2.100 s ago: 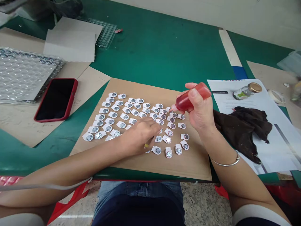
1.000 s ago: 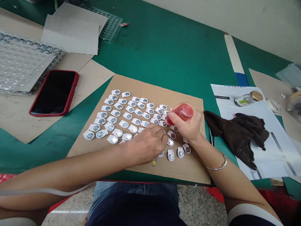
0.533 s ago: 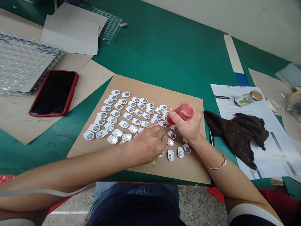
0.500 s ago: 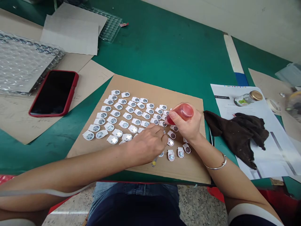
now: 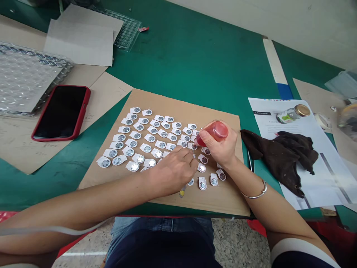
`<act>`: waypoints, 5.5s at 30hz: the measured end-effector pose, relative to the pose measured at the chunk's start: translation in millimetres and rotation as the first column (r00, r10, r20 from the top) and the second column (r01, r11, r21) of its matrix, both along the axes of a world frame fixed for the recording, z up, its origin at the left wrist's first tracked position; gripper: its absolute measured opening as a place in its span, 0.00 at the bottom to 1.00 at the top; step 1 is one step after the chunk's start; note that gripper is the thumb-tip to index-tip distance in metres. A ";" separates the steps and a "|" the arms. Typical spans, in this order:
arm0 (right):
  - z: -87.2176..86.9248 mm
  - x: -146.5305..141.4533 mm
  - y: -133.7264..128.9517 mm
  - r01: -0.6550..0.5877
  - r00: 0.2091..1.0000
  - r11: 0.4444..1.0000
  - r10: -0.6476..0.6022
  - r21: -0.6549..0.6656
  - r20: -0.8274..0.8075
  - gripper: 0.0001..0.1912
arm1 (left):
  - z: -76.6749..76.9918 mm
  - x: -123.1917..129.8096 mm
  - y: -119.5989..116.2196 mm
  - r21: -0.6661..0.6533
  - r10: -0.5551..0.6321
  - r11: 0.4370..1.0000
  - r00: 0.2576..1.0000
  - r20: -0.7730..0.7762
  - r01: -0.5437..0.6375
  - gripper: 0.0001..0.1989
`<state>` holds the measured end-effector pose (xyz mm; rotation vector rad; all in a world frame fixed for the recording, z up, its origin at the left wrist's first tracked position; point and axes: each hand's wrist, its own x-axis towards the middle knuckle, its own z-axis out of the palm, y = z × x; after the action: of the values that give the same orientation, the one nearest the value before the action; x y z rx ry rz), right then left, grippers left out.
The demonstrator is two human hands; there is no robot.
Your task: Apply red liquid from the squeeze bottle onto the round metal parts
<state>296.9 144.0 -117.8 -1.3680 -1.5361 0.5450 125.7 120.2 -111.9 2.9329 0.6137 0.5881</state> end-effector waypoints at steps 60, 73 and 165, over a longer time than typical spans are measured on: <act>15.8 17.3 -28.0 0.112 0.985 0.986 -0.094 0.120 -0.147 0.19 | 0.6 -9.3 27.2 -0.455 0.075 0.890 0.993 0.090 -0.026 0.05; 5.8 10.9 -33.0 0.120 0.992 0.981 -0.125 0.154 0.024 0.12 | -4.8 -10.6 23.0 -0.411 0.040 0.912 0.995 0.095 0.003 0.05; 3.1 6.2 -34.5 0.059 0.996 0.993 -0.065 0.101 0.055 0.09 | -13.6 -11.2 41.5 -0.838 0.388 0.540 0.907 0.164 -0.080 0.07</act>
<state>303.1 109.5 -114.6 -1.3610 -1.5415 0.3880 114.5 161.7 -125.4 1.8171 0.9345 0.5842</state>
